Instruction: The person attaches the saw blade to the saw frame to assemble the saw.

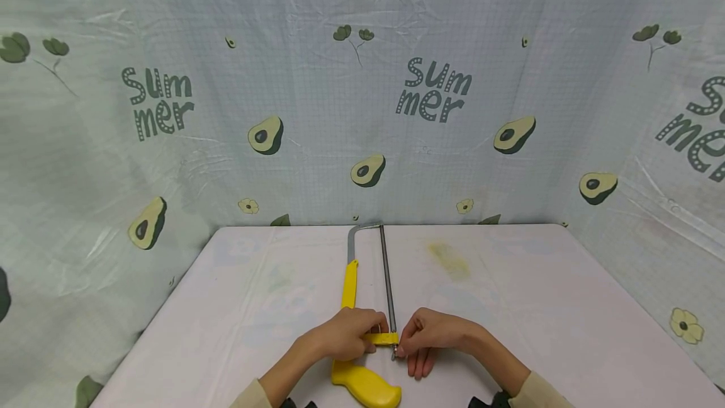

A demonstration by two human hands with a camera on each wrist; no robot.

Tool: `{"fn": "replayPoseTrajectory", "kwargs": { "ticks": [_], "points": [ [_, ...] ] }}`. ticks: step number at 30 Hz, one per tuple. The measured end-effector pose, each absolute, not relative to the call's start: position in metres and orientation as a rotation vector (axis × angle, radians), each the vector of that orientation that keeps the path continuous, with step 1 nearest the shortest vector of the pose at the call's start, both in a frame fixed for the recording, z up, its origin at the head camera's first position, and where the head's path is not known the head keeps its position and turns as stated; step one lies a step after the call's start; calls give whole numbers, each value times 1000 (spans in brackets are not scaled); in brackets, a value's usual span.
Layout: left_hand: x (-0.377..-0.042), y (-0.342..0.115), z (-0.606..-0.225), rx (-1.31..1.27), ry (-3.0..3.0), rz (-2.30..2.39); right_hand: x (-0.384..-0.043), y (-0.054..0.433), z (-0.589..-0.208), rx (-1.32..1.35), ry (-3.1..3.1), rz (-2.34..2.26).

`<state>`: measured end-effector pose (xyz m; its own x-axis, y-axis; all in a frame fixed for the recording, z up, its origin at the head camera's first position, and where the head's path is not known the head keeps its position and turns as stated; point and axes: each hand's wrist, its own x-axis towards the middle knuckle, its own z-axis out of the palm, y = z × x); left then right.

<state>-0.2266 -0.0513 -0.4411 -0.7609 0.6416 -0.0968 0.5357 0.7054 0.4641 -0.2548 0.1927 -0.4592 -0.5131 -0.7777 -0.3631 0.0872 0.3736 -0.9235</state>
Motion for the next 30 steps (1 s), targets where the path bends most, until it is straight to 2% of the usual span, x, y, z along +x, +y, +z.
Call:
{"fn": "replayPoseTrajectory", "kwargs": {
  "ticks": [30],
  "points": [
    [-233, -46, -438, 886, 2655, 625, -266, 199, -460, -624, 1730, -1268]
  ]
}}
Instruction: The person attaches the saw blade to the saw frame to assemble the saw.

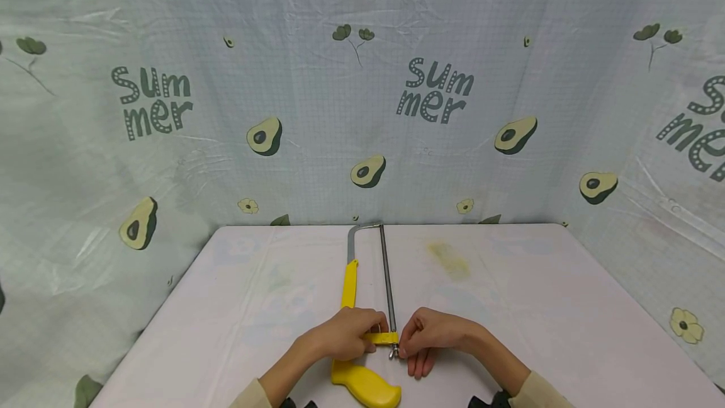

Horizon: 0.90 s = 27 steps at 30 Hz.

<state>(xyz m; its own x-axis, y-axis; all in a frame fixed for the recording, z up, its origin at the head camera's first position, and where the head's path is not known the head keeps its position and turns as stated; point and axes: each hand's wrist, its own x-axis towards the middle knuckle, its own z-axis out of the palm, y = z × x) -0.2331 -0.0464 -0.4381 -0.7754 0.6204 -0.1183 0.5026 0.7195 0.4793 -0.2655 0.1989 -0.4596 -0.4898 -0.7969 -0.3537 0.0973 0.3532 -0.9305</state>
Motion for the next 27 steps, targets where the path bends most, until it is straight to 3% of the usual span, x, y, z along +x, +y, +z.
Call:
{"fn": "replayPoseTrajectory", "kwargs": {
  "ticks": [27],
  "points": [
    [-230, -44, -436, 877, 2654, 632, -265, 200, -461, -614, 1729, -1271]
  ]
}}
